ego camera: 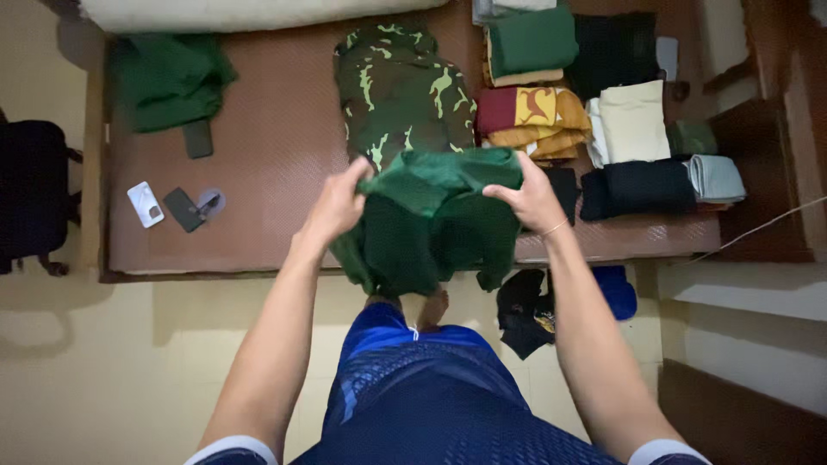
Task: The person folds a green long-sleeved shirt on a bed. They smooth the fabric, fold the sleeves, and fold the shirt in half. The shirt remains unfolded at the end of the clip.
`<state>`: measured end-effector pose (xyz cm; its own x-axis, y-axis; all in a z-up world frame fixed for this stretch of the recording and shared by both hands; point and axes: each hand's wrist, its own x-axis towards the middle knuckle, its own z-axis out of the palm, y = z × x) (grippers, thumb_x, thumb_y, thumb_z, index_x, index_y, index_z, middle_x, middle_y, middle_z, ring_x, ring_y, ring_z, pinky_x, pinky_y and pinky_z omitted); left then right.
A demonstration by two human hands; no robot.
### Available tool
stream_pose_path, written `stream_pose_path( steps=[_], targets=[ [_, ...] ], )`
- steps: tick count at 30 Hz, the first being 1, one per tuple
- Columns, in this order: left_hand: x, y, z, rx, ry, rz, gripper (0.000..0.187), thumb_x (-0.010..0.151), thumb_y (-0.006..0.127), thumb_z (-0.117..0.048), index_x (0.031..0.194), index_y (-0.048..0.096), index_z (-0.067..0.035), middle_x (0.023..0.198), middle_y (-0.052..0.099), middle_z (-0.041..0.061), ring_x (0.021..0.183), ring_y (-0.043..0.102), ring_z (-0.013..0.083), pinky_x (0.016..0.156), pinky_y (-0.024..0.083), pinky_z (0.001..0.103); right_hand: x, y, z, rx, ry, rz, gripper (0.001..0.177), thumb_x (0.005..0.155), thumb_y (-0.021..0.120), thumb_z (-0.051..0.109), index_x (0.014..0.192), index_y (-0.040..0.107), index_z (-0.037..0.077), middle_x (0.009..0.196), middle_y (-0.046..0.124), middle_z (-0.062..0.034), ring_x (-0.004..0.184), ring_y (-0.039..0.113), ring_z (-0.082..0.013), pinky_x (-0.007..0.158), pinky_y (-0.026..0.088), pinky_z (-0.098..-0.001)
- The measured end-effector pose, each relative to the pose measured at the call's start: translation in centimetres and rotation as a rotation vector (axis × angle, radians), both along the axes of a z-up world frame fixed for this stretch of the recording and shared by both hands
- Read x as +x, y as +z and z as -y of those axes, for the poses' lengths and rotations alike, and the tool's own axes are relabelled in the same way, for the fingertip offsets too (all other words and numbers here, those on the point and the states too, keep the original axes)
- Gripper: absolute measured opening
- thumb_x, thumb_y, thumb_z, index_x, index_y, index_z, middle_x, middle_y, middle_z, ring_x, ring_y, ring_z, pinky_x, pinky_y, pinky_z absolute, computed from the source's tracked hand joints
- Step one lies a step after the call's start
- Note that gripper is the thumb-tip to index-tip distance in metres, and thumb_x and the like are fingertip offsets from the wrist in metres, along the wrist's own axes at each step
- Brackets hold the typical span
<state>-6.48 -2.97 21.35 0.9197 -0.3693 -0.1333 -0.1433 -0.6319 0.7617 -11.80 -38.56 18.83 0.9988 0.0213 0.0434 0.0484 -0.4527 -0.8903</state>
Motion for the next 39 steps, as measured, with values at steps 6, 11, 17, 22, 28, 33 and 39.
stream_pose_path(
  steps=[6,11,17,22,28,33,39],
  targets=[
    [-0.6,8.7,-0.5,-0.031,-0.038,0.282,0.022,0.083,0.070,-0.003,0.102,0.060,-0.004,0.081,0.065,0.017,0.079,0.067,0.0346,0.070,0.052,0.047,0.5,0.9,1.9,-0.111,0.179,-0.177,0.030,0.083,0.081,0.014,0.112,0.078,0.006,0.101,0.077,-0.0147,0.095,0.068,-0.0241,0.087,0.053,-0.0376],
    [1.5,11.6,-2.2,0.228,-0.125,0.296,0.020,0.082,0.079,-0.017,0.098,0.073,-0.008,0.085,0.066,0.016,0.084,0.066,0.0362,0.075,0.051,0.050,2.1,3.8,1.5,-0.571,-0.051,0.072,0.021,0.093,0.081,0.023,0.109,0.078,0.010,0.097,0.072,-0.0223,0.089,0.070,-0.0353,0.082,0.054,-0.0434],
    [1.1,13.1,-6.9,0.021,0.006,0.817,0.017,0.087,0.068,0.002,0.103,0.070,-0.006,0.097,0.065,0.017,0.094,0.063,0.0412,0.079,0.051,0.050,2.5,11.0,2.1,-0.528,0.141,0.119,0.018,0.093,0.064,0.006,0.110,0.071,0.007,0.086,0.070,-0.0171,0.073,0.069,-0.0326,0.068,0.053,-0.0456],
    [0.8,14.7,-7.6,-0.042,0.098,0.991,0.013,0.099,0.071,-0.003,0.111,0.065,-0.004,0.105,0.066,0.018,0.095,0.064,0.0415,0.080,0.052,0.048,2.4,13.2,-0.2,-0.609,-0.092,0.668,0.003,0.109,0.061,0.006,0.108,0.062,0.003,0.090,0.068,-0.0177,0.079,0.068,-0.0308,0.071,0.054,-0.0399],
    [-1.7,15.1,-8.6,-0.252,0.022,0.951,0.029,0.093,0.065,0.001,0.121,0.069,0.000,0.119,0.070,0.022,0.108,0.069,0.0366,0.096,0.057,0.044,-1.9,15.0,-1.8,-0.502,-0.201,0.255,0.025,0.113,0.048,0.014,0.106,0.070,0.004,0.091,0.072,-0.0131,0.077,0.067,-0.0230,0.069,0.052,-0.0386],
    [-5.3,15.7,-11.7,0.175,-0.545,-0.214,0.040,0.084,0.080,-0.039,0.098,0.078,-0.002,0.077,0.074,0.019,0.075,0.065,0.0217,0.072,0.055,0.037,-7.0,14.3,0.6,-0.082,0.578,-0.354,0.032,0.093,0.068,0.024,0.111,0.075,-0.001,0.098,0.080,-0.0108,0.090,0.068,-0.0235,0.081,0.056,-0.0354],
    [-5.0,14.3,-9.9,-0.073,-0.065,0.122,0.028,0.091,0.076,-0.029,0.105,0.077,-0.005,0.082,0.075,0.011,0.072,0.067,0.0138,0.072,0.053,0.035,-5.9,11.0,0.6,-0.370,0.073,0.144,0.021,0.098,0.067,0.016,0.110,0.069,0.000,0.096,0.067,-0.0116,0.086,0.063,-0.0197,0.080,0.051,-0.0360]
  ],
)
